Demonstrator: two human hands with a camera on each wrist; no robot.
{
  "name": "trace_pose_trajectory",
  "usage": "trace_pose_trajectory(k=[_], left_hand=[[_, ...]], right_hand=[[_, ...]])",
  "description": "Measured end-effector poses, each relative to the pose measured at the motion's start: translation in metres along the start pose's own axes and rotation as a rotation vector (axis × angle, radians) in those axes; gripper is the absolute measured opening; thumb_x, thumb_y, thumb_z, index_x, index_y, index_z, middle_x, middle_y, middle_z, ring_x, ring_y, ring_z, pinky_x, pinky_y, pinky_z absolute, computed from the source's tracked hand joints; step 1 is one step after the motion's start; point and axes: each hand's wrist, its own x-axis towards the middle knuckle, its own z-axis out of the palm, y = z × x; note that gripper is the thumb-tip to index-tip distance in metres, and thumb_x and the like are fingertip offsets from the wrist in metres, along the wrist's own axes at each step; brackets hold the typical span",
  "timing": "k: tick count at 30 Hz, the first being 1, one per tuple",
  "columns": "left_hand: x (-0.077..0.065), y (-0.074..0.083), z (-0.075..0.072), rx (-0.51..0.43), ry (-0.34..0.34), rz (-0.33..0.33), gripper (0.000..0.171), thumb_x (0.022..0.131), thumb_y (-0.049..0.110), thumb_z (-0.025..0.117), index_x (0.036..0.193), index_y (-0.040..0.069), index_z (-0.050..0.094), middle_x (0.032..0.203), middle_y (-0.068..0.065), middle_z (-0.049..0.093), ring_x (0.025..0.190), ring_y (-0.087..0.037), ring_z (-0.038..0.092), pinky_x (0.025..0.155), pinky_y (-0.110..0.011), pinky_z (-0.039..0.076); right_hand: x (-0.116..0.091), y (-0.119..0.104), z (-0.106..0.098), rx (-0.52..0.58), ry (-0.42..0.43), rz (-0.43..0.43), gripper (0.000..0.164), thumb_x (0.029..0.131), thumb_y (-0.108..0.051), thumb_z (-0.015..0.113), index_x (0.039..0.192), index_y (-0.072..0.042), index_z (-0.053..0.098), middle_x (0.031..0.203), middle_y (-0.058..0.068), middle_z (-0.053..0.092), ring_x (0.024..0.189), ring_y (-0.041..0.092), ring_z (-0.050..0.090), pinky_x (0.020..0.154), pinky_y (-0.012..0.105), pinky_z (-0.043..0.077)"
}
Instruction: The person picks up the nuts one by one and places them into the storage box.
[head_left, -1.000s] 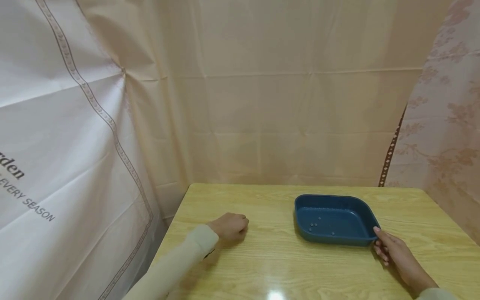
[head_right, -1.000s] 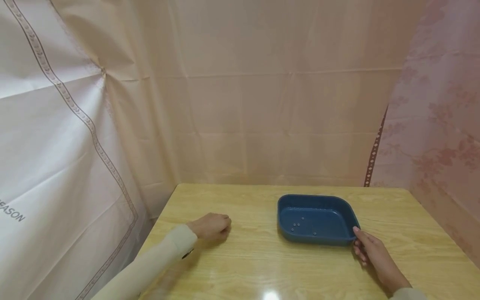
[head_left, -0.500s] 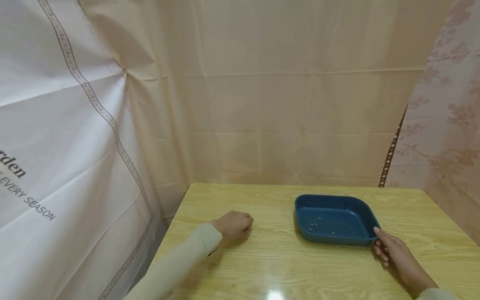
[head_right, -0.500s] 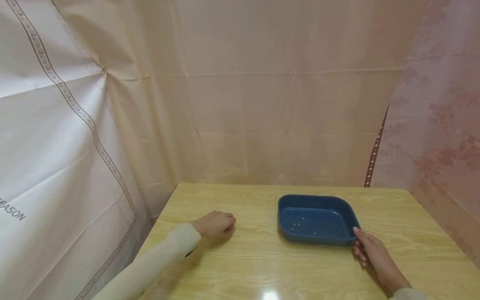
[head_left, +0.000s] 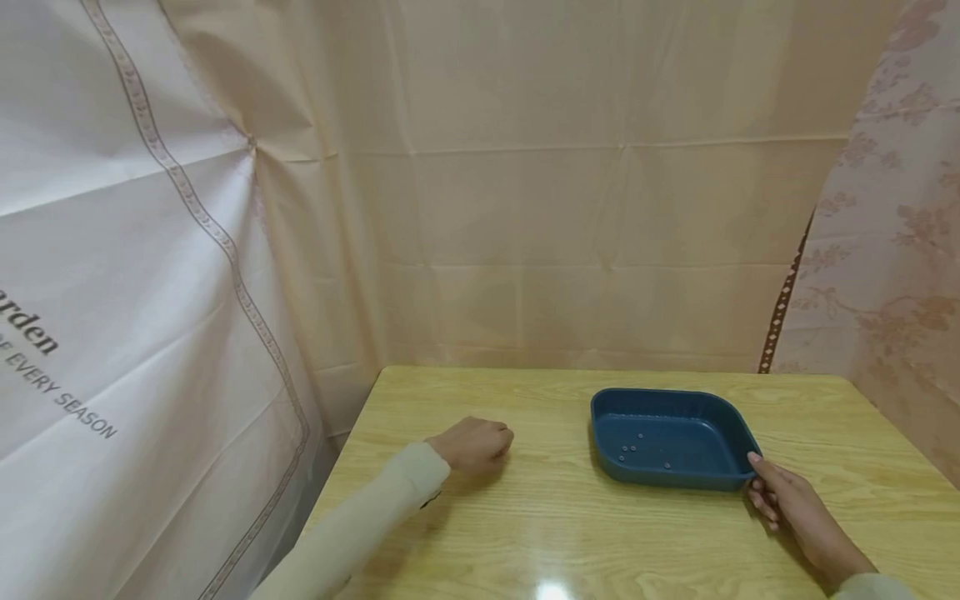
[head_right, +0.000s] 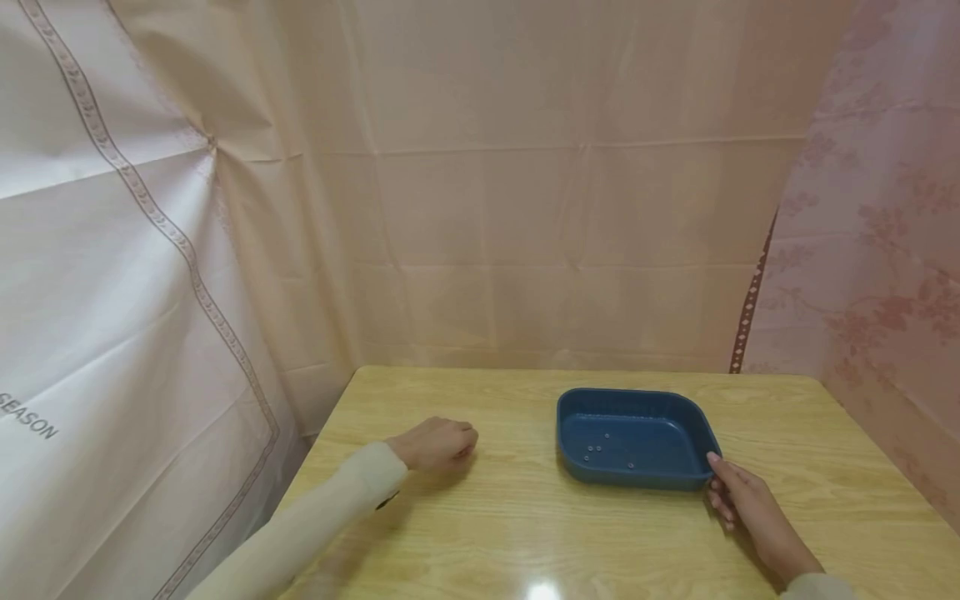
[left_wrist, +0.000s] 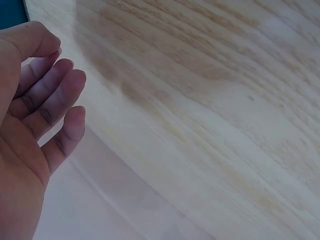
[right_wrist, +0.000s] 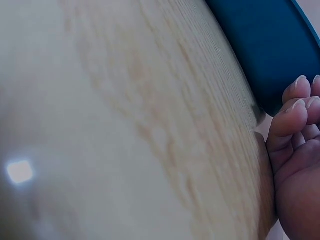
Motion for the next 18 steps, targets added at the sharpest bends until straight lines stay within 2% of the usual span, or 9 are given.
trace_pose_trajectory(k=[6, 12, 18], left_hand=[[0.006, 0.002, -0.007, -0.006, -0.004, -0.002, 0.014, 0.100, 0.015, 0.066, 0.088, 0.018, 0.059, 0.078, 0.009, 0.053, 0.063, -0.003, 0.043, 0.057, -0.016, 0.037], [0.013, 0.004, -0.010, -0.014, 0.024, 0.035, 0.011, 0.100, 0.017, 0.066, 0.090, 0.017, 0.062, 0.080, 0.007, 0.055, 0.063, -0.003, 0.044, 0.056, -0.016, 0.038], [0.020, 0.003, -0.010, 0.001, 0.031, 0.064, 0.008, 0.100, 0.019, 0.066, 0.092, 0.017, 0.063, 0.082, 0.007, 0.057, 0.063, -0.002, 0.045, 0.055, -0.016, 0.038]], right_hand=[[-0.001, -0.002, 0.000, 0.034, 0.005, -0.024, 0.053, 0.109, -0.051, 0.041, 0.083, -0.007, 0.053, 0.067, -0.002, 0.050, 0.054, 0.010, 0.044, 0.050, 0.031, 0.047], [-0.004, -0.005, 0.000, 0.084, 0.009, -0.029, 0.049, 0.109, -0.048, 0.044, 0.082, -0.008, 0.053, 0.067, -0.003, 0.050, 0.054, 0.008, 0.043, 0.049, 0.027, 0.045], [-0.005, -0.007, 0.002, 0.063, 0.006, -0.031, 0.049, 0.110, -0.048, 0.042, 0.081, -0.009, 0.052, 0.066, -0.003, 0.050, 0.052, 0.008, 0.043, 0.048, 0.028, 0.045]])
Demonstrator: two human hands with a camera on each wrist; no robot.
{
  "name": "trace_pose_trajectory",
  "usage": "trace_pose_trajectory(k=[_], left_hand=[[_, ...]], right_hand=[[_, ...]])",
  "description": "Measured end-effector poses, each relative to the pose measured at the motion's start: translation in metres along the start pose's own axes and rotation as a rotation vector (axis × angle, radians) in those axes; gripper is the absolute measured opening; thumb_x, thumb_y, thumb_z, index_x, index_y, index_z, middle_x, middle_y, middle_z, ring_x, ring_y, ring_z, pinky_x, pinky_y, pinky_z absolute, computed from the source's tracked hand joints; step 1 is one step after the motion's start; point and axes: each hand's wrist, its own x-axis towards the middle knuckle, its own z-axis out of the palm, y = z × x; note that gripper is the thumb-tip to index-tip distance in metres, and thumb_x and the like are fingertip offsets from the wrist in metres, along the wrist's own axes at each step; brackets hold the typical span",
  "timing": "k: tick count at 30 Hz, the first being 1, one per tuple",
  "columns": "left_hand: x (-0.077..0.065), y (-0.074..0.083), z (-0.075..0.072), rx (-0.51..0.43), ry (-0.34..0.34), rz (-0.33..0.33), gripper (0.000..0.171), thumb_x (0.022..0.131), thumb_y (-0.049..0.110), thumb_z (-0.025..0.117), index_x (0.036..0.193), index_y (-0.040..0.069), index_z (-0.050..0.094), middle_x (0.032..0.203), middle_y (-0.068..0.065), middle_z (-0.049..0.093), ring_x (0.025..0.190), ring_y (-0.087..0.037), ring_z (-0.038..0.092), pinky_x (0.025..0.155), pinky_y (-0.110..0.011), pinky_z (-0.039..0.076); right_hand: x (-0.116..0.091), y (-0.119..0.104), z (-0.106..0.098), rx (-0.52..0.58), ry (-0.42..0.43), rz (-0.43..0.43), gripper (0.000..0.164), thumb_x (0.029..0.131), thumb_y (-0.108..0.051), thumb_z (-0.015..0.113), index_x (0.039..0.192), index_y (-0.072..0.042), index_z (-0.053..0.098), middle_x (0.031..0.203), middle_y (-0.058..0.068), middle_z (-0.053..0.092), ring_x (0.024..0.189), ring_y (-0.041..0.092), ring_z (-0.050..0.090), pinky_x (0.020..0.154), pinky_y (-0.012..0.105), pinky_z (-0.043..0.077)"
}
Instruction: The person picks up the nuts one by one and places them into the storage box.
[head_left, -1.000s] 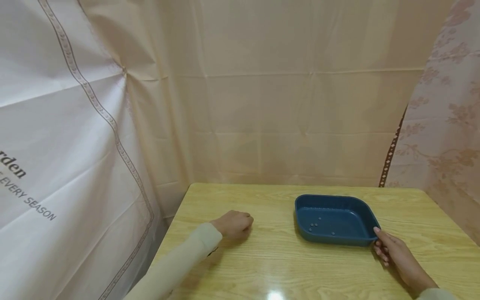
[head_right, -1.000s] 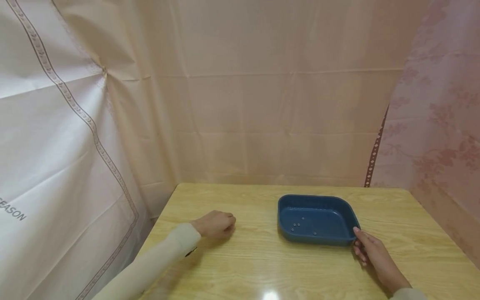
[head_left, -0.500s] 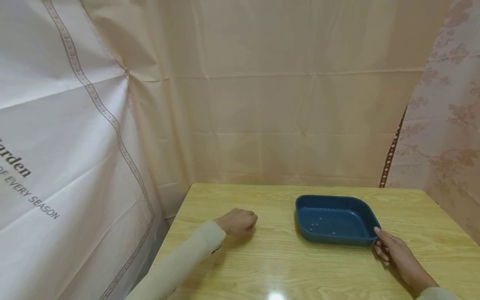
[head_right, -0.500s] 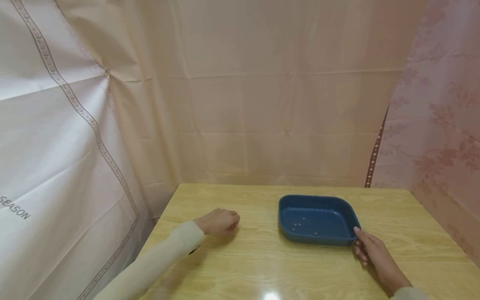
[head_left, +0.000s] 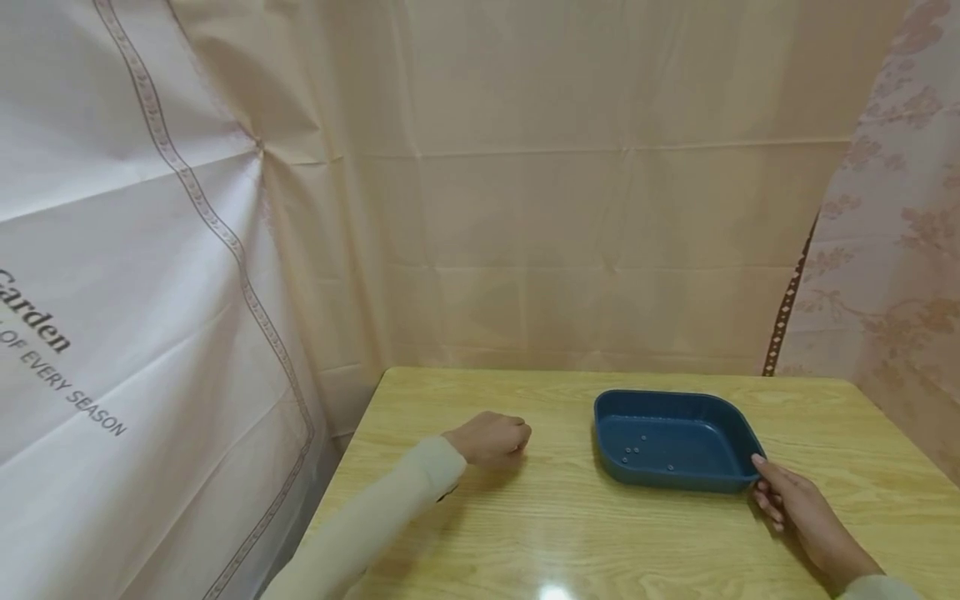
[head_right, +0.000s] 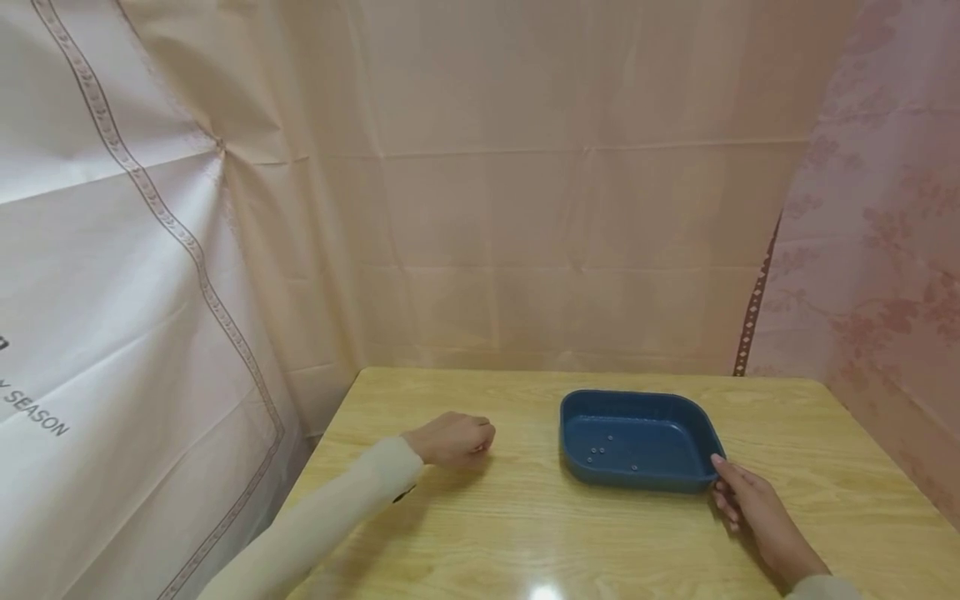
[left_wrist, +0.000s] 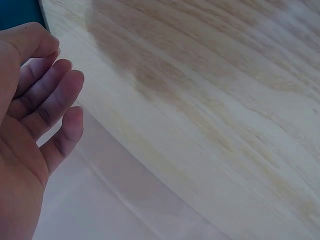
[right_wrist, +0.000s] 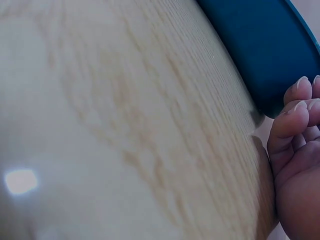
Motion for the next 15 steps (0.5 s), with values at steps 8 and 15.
trace_pose_trajectory(k=[8, 15], left_hand=[[0.012, 0.005, -0.010, 0.014, -0.015, -0.007, 0.006, 0.099, 0.018, 0.068, 0.095, 0.018, 0.064, 0.086, 0.008, 0.059, 0.066, -0.001, 0.046, 0.059, -0.014, 0.040], [0.021, 0.010, -0.013, 0.035, -0.004, 0.005, 0.005, 0.100, 0.016, 0.066, 0.095, 0.017, 0.066, 0.087, 0.008, 0.062, 0.067, -0.001, 0.049, 0.060, -0.016, 0.042]], right_hand=[[0.003, 0.000, -0.002, 0.018, -0.010, 0.011, 0.051, 0.109, -0.050, 0.042, 0.082, -0.008, 0.053, 0.067, -0.003, 0.051, 0.053, 0.008, 0.044, 0.049, 0.029, 0.046], [0.001, 0.003, -0.002, 0.028, -0.006, 0.002, 0.050, 0.109, -0.049, 0.043, 0.082, -0.008, 0.053, 0.068, -0.003, 0.051, 0.053, 0.007, 0.043, 0.048, 0.027, 0.046]])
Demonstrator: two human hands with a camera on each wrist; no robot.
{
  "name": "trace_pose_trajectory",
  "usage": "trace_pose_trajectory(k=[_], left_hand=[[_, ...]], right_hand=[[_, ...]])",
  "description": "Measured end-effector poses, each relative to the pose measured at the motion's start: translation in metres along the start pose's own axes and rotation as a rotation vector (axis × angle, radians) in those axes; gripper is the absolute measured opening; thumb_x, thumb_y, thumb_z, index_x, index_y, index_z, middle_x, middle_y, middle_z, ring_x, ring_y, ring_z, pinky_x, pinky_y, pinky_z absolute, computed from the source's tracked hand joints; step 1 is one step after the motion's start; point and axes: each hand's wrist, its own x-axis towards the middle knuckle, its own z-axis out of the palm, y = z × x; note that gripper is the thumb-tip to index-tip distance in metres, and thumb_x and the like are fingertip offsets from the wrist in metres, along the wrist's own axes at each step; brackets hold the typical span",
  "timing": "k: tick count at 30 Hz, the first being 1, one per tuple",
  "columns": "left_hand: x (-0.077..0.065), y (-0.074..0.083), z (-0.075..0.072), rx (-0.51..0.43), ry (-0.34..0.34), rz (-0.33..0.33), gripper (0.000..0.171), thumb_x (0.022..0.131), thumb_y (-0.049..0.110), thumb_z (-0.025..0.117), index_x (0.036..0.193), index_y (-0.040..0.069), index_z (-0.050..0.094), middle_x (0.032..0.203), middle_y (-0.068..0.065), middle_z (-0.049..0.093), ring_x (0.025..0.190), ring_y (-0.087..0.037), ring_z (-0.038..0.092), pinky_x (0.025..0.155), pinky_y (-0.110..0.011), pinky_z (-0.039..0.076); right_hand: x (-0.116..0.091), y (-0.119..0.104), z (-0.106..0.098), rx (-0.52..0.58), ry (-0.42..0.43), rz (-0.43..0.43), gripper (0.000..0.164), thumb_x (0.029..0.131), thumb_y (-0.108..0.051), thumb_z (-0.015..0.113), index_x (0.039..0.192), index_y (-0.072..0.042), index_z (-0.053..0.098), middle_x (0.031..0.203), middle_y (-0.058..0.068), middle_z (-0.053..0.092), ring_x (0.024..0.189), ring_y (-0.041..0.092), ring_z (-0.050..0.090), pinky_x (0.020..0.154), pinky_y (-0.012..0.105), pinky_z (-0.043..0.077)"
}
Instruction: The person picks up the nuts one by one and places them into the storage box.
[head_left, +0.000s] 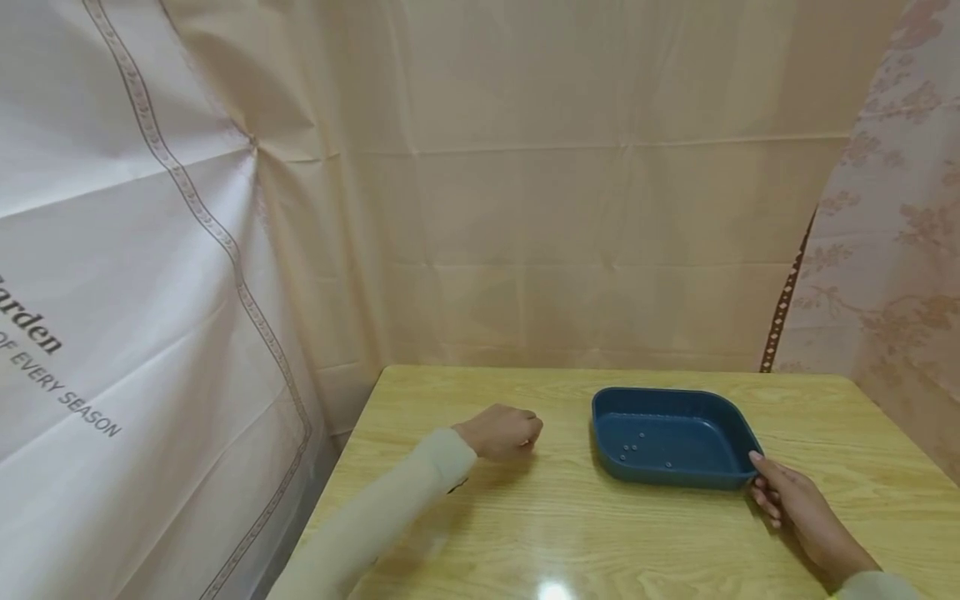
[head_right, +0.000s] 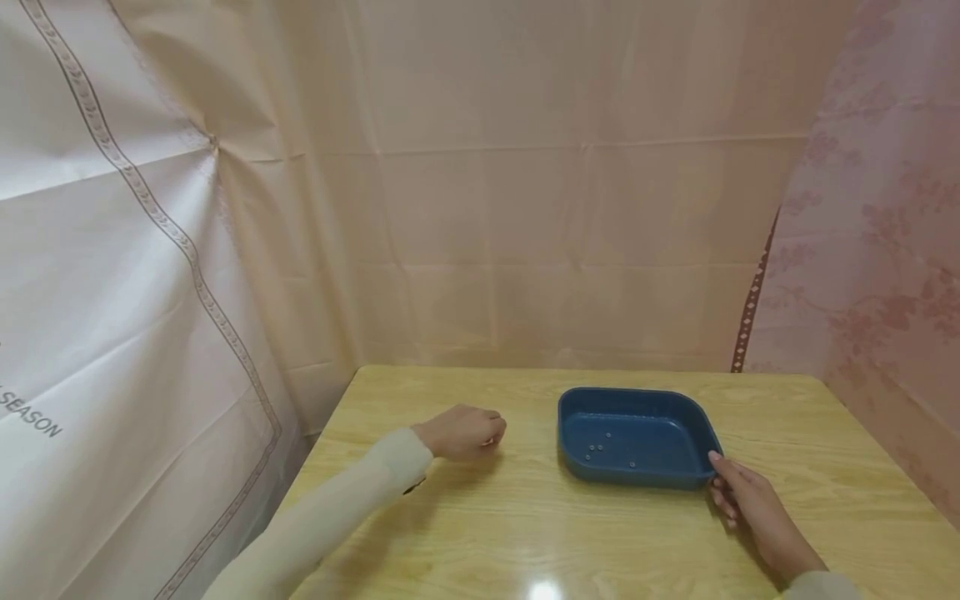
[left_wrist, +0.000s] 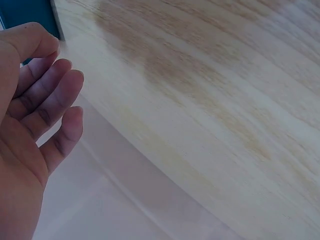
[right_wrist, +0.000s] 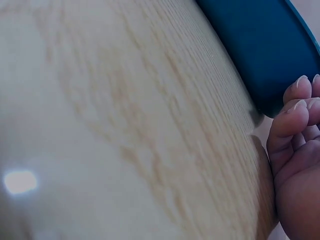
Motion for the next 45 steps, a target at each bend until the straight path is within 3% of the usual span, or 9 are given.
trace_pose_trajectory(k=[11, 31, 37, 45], left_hand=[[0.022, 0.005, -0.006, 0.029, -0.020, 0.027, 0.004, 0.101, 0.018, 0.063, 0.099, 0.019, 0.067, 0.092, 0.009, 0.062, 0.071, -0.001, 0.050, 0.062, -0.015, 0.043], [0.069, 0.024, -0.017, 0.066, -0.043, 0.087, 0.008, 0.103, 0.019, 0.058, 0.097, 0.017, 0.064, 0.087, 0.007, 0.059, 0.068, -0.005, 0.049, 0.059, -0.019, 0.042], [0.082, 0.026, -0.022, 0.082, -0.008, 0.086, 0.008, 0.101, 0.018, 0.059, 0.096, 0.017, 0.065, 0.090, 0.005, 0.062, 0.070, -0.006, 0.053, 0.057, -0.023, 0.044], [0.096, 0.029, -0.025, 0.118, -0.012, 0.075, 0.011, 0.103, 0.020, 0.057, 0.099, 0.017, 0.067, 0.088, 0.004, 0.061, 0.073, -0.008, 0.055, 0.059, -0.024, 0.046]], right_hand=[[0.001, 0.001, -0.003, 0.075, 0.006, 0.010, 0.046, 0.108, -0.046, 0.049, 0.083, -0.008, 0.056, 0.067, -0.003, 0.051, 0.054, 0.007, 0.043, 0.048, 0.026, 0.045], [0.001, 0.001, -0.001, 0.029, 0.049, 0.016, 0.048, 0.108, -0.048, 0.049, 0.086, -0.006, 0.056, 0.067, -0.003, 0.052, 0.053, 0.007, 0.043, 0.048, 0.026, 0.044], [0.000, -0.001, 0.000, 0.018, 0.053, 0.032, 0.049, 0.107, -0.050, 0.049, 0.086, -0.006, 0.056, 0.068, -0.003, 0.051, 0.054, 0.008, 0.043, 0.049, 0.027, 0.044], [0.001, 0.002, -0.001, 0.016, 0.047, 0.014, 0.050, 0.108, -0.049, 0.047, 0.087, -0.004, 0.056, 0.068, -0.002, 0.051, 0.053, 0.008, 0.042, 0.048, 0.027, 0.045]])
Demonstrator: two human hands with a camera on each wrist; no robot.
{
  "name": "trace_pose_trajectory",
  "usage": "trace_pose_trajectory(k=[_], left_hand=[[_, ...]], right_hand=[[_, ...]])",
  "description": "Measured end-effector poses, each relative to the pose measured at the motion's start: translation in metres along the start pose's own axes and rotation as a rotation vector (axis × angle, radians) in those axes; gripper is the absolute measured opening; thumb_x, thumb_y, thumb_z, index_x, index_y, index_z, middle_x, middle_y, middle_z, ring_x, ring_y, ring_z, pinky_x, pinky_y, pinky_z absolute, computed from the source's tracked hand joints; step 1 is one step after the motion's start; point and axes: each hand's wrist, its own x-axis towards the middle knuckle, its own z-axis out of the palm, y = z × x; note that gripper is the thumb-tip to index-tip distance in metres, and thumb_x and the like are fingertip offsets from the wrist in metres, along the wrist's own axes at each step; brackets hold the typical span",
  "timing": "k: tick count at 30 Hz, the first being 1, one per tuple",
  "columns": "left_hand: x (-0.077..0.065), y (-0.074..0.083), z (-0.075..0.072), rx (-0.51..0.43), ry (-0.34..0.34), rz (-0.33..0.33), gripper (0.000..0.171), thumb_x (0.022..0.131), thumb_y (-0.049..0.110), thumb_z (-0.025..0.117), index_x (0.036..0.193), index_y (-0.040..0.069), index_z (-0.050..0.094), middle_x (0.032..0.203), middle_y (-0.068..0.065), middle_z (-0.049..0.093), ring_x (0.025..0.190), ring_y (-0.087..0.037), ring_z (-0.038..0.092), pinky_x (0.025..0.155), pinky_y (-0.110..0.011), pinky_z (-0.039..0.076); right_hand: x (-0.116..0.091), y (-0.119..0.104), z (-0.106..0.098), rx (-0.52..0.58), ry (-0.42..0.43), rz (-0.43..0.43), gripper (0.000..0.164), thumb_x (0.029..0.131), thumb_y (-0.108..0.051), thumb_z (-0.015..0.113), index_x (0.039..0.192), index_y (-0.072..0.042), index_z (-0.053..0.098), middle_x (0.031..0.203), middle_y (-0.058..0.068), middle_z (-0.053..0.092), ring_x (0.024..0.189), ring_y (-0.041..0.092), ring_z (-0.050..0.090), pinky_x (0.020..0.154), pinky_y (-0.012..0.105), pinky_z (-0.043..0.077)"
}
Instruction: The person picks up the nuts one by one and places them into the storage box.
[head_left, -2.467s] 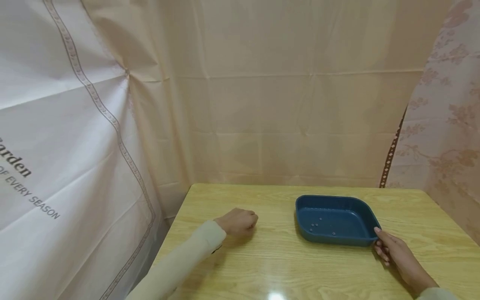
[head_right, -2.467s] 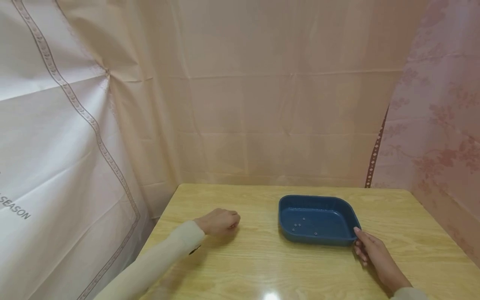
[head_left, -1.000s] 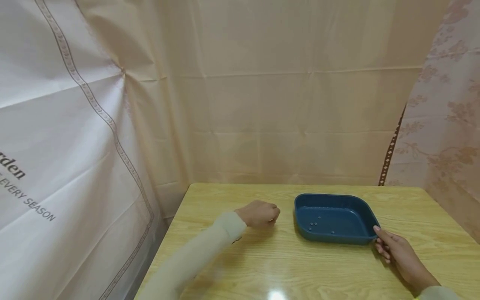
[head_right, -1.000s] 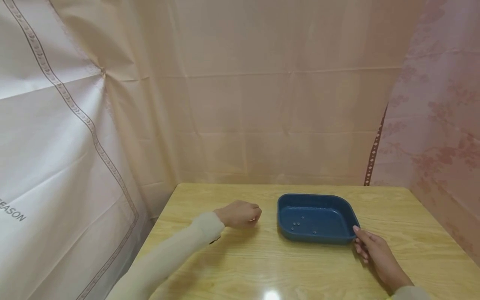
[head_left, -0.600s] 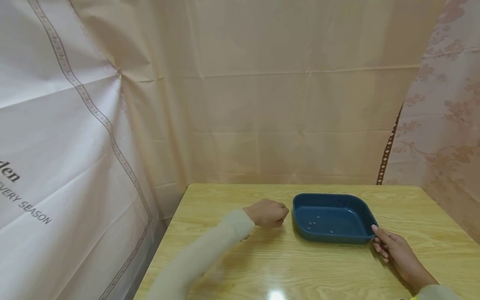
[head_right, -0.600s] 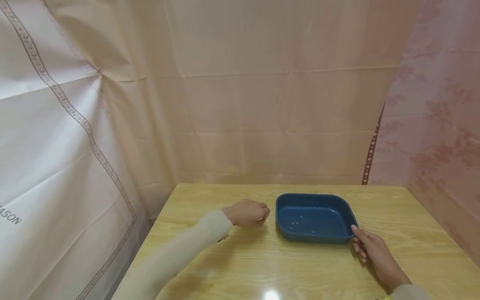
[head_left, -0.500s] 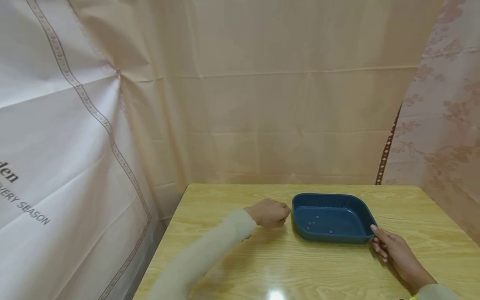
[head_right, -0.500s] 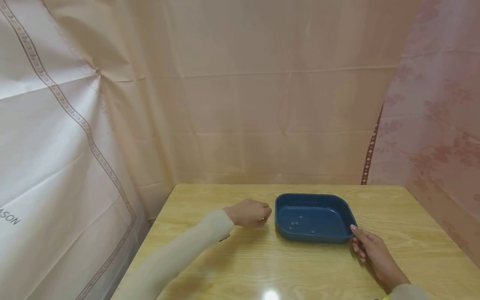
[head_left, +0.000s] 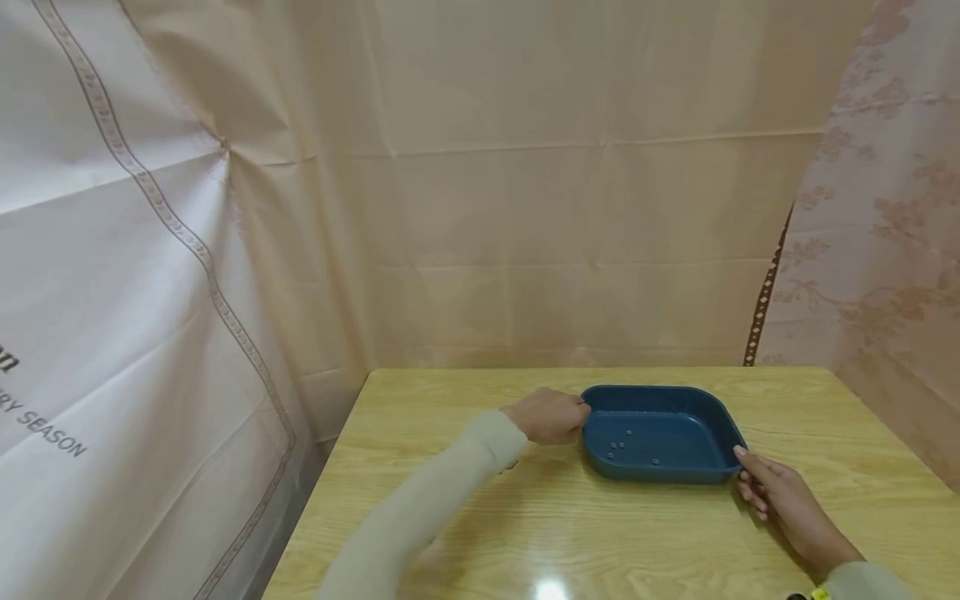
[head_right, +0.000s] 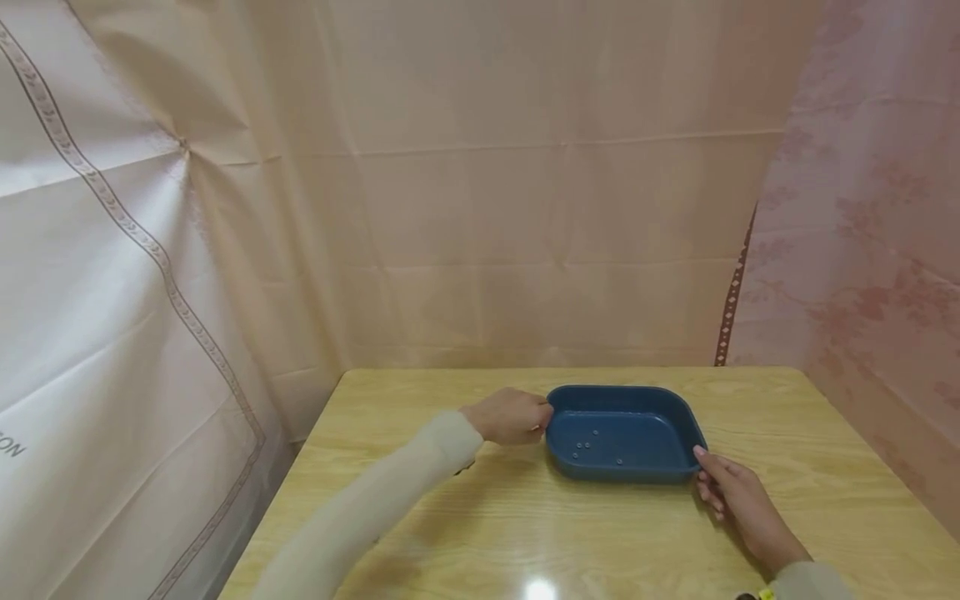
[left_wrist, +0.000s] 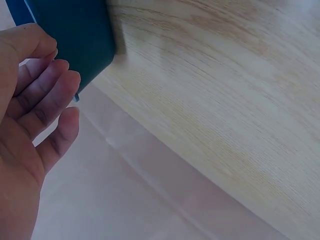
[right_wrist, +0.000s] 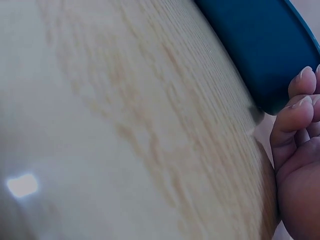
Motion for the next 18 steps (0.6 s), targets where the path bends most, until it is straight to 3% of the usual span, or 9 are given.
trace_pose_trajectory(k=[9, 18], left_hand=[[0.008, -0.001, -0.004, 0.056, 0.002, -0.045, 0.017, 0.101, 0.028, 0.065, 0.109, 0.014, 0.070, 0.098, 0.003, 0.068, 0.084, -0.009, 0.064, 0.067, -0.025, 0.054], [0.017, 0.004, -0.015, 0.076, -0.017, -0.053, 0.018, 0.104, 0.025, 0.059, 0.115, 0.016, 0.069, 0.100, 0.005, 0.067, 0.083, -0.007, 0.062, 0.067, -0.023, 0.053]], right_hand=[[-0.002, 0.000, 0.001, 0.018, -0.009, -0.019, 0.049, 0.108, -0.047, 0.048, 0.085, -0.005, 0.055, 0.066, -0.002, 0.050, 0.052, 0.008, 0.042, 0.048, 0.027, 0.044], [-0.001, 0.001, 0.001, 0.019, -0.015, -0.020, 0.049, 0.108, -0.048, 0.048, 0.083, -0.006, 0.055, 0.065, -0.002, 0.050, 0.052, 0.008, 0.042, 0.047, 0.027, 0.044]])
